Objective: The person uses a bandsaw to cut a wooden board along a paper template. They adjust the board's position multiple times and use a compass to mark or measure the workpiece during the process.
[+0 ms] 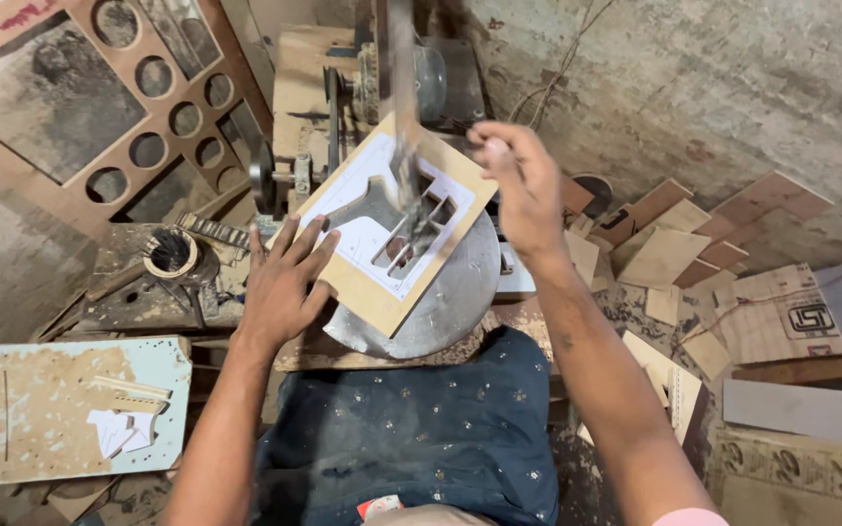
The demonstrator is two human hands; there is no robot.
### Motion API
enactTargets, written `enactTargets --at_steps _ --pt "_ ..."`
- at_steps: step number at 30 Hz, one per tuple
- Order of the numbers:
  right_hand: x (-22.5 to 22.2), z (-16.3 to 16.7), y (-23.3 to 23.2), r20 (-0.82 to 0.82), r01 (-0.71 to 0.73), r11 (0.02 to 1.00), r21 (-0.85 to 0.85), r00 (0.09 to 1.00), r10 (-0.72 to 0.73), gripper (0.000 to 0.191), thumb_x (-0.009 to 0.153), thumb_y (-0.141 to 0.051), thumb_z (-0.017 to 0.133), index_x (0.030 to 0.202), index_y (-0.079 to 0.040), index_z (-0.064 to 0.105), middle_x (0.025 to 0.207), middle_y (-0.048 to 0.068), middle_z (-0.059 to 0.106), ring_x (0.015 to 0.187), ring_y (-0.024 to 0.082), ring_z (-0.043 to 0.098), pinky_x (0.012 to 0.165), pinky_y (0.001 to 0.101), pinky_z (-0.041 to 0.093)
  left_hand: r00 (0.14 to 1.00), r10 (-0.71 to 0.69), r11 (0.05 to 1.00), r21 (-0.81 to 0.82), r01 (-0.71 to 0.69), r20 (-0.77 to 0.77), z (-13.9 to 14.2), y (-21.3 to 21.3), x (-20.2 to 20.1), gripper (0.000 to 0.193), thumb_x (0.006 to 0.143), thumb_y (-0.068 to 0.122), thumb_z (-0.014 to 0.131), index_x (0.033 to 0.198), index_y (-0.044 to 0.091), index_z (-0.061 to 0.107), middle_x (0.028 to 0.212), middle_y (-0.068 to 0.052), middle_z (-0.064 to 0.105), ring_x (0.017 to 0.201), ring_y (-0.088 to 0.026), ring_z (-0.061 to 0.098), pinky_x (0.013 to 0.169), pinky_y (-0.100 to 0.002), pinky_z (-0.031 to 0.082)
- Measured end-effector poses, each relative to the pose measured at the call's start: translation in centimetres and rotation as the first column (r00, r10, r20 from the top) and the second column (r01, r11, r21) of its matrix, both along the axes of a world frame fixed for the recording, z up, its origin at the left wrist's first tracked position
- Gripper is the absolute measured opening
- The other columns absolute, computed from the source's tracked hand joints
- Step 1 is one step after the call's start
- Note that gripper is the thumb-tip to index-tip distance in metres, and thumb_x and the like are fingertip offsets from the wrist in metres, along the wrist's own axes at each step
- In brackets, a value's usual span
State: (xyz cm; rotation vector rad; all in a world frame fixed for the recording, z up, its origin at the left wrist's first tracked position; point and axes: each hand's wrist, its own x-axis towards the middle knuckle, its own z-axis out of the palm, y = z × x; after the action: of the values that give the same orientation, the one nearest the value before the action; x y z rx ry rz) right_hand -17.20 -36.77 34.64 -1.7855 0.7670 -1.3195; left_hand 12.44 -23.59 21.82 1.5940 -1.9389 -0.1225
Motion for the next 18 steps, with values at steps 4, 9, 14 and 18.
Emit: enactTargets --at_steps 4,9,14,18 --pt "5.6 2.3 0.7 -0.173 0.043 0.994 -0.096 0.983 -0.059 0.029 0.112 -0.022 0.054 0.124 0.0 0.068 0.111 0.007 0.072 0.092 0.008 0.061 0.083 0.025 0.051 0.995 0.089 0.994 -0.07 -0.085 0.053 -0.3 -1.3 -1.0 0.051 0.089 0.025 0.055 0.138 0.013 0.066 0.148 -0.011 0.061 0.145 -0.035 0.044 0.123 -0.07 0.011" --pt "7.9 0.8 -0.1 -0.227 0.101 0.989 -0.106 0.966 -0.123 0.03 0.114 -0.024 0.051 0.119 -0.001 0.071 0.089 0.006 0.069 0.084 0.009 0.059 0.078 0.0271 0.051 0.873 0.019 0.995 -0.072 -0.062 -0.488 -0.3 -0.7 -5.8 0.048 0.085 0.009 0.056 0.131 0.005 0.069 0.128 -0.014 0.07 0.133 -0.041 0.053 0.115 -0.052 0.042" --pt "8.9 -1.5 -0.9 -0.262 0.102 0.993 -0.065 0.958 -0.115 0.031 0.108 -0.024 0.05 0.108 -0.003 0.073 0.081 -0.001 0.073 0.074 0.007 0.065 0.069 0.0257 0.051 0.822 -0.02 0.994 -0.101 -0.046 -0.569 1.1 -1.2 -8.3 0.034 0.083 0.011 0.069 0.116 0.005 0.075 0.119 -0.014 0.076 0.125 -0.039 0.057 0.109 -0.047 0.045" --pt "9.5 -1.7 -0.6 -0.141 0.137 0.99 0.042 0.982 -0.13 0.043 0.114 -0.03 0.046 0.094 -0.004 0.074 0.067 0.0 0.061 0.065 0.008 0.055 0.064 0.0267 0.045 0.851 0.042 0.997 -0.034 -0.07 -0.524 1.7 -2.2 -8.8 0.036 0.079 0.017 0.078 0.113 0.007 0.076 0.108 -0.013 0.075 0.117 -0.037 0.056 0.103 -0.044 0.045"
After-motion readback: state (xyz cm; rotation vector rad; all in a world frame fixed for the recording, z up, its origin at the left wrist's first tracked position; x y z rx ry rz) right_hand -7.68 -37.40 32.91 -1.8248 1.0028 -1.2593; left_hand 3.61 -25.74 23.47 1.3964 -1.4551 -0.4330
